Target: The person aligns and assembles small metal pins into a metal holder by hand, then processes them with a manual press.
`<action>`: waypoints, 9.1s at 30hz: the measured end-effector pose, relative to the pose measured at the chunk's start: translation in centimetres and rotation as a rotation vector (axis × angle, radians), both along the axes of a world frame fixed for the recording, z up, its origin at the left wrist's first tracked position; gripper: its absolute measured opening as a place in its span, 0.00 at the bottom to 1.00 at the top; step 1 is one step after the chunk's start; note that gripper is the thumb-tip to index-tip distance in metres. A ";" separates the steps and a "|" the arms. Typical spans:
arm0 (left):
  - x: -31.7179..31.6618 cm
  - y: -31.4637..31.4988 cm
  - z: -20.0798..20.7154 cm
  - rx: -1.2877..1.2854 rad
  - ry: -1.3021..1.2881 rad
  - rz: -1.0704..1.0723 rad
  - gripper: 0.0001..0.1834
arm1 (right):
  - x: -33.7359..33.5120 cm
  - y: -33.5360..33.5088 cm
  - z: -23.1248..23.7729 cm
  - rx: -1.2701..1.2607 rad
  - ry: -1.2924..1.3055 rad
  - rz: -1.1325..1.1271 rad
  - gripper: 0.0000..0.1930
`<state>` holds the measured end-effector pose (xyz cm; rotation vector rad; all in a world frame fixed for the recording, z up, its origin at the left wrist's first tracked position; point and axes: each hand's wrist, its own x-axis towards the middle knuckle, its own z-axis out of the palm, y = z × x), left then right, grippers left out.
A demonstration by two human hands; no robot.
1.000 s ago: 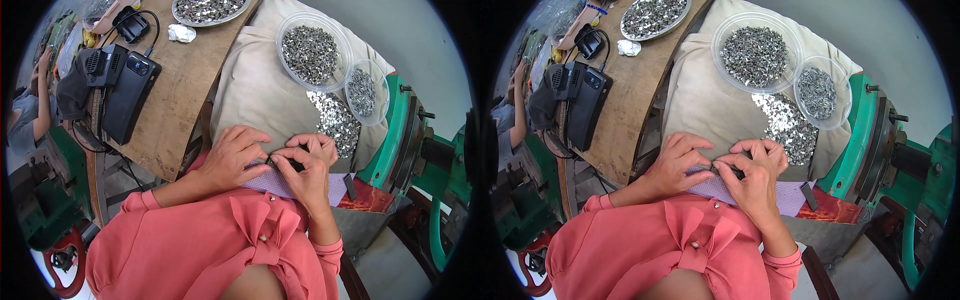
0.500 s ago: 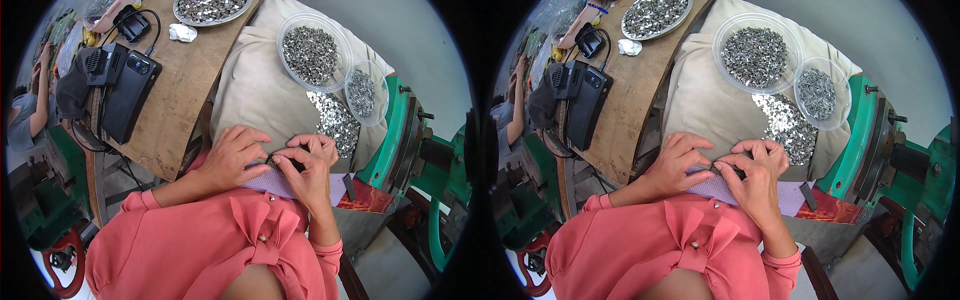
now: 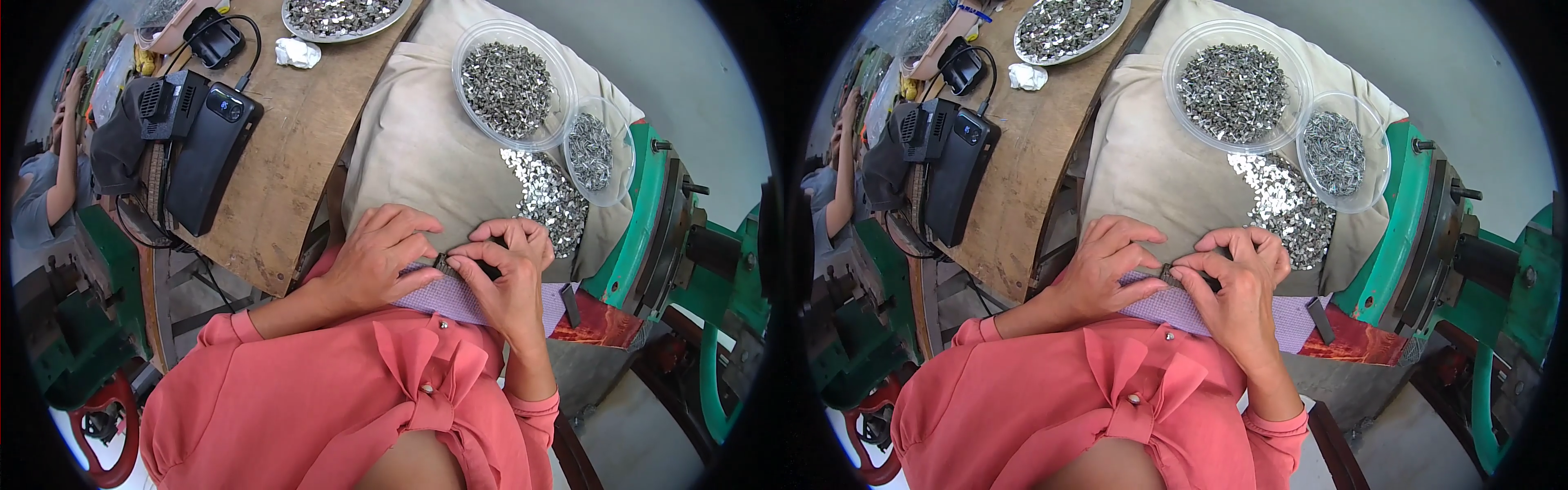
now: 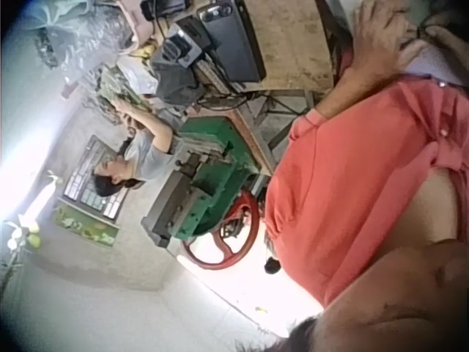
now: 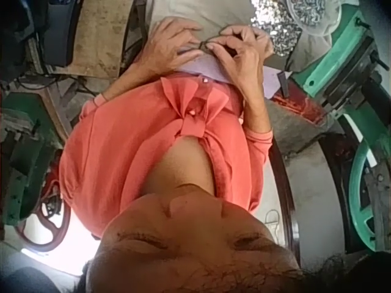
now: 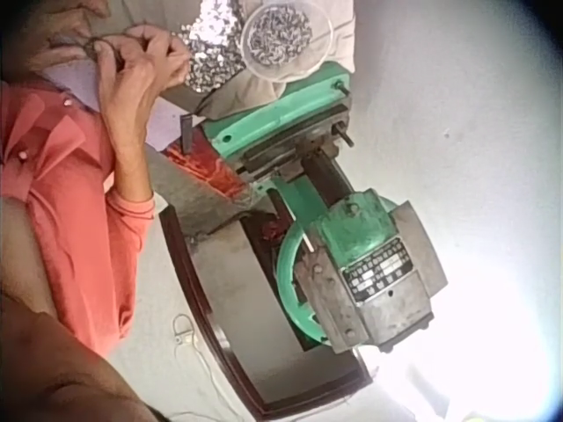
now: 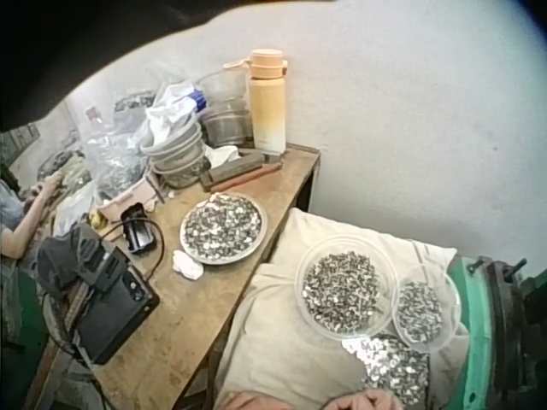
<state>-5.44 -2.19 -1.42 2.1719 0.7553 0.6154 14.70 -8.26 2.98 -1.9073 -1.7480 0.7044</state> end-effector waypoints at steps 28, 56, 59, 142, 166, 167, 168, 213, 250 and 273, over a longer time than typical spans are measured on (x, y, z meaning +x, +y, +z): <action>0.1 0.0 0.2 0.025 0.009 0.012 0.13 | 0.9 -0.5 0.3 -0.011 -0.046 -0.020 0.07; 0.3 0.0 0.0 0.051 0.017 0.017 0.12 | 2.5 -2.0 0.4 -0.032 -0.079 -0.064 0.07; 0.2 -0.1 -0.1 0.046 0.024 0.023 0.12 | 2.4 -1.8 0.5 -0.035 -0.071 -0.064 0.07; 0.3 0.0 -0.2 0.082 0.010 0.028 0.15 | 5.1 -3.8 1.0 -0.033 -0.121 -0.133 0.06; 0.3 0.2 0.2 0.070 0.027 0.015 0.16 | 6.2 -4.1 1.2 -0.037 -0.050 -0.121 0.05; 0.3 0.2 0.2 0.069 0.035 0.016 0.16 | 6.3 -4.0 1.3 -0.036 -0.030 -0.124 0.05; 0.3 0.2 0.2 0.070 0.031 0.013 0.16 | 6.4 -3.9 1.6 -0.036 -0.013 -0.131 0.05; 0.2 -0.7 0.5 0.131 0.026 -0.009 0.12 | 1.8 -9.5 -5.2 0.662 -0.224 -0.472 0.12; 0.4 -0.6 0.2 0.114 0.058 0.011 0.16 | 2.2 -8.6 -3.7 0.449 -0.013 -0.439 0.13; 1.7 -0.9 0.6 0.166 0.068 0.007 0.17 | 5.4 -13.1 -2.9 0.409 -0.265 -0.798 0.13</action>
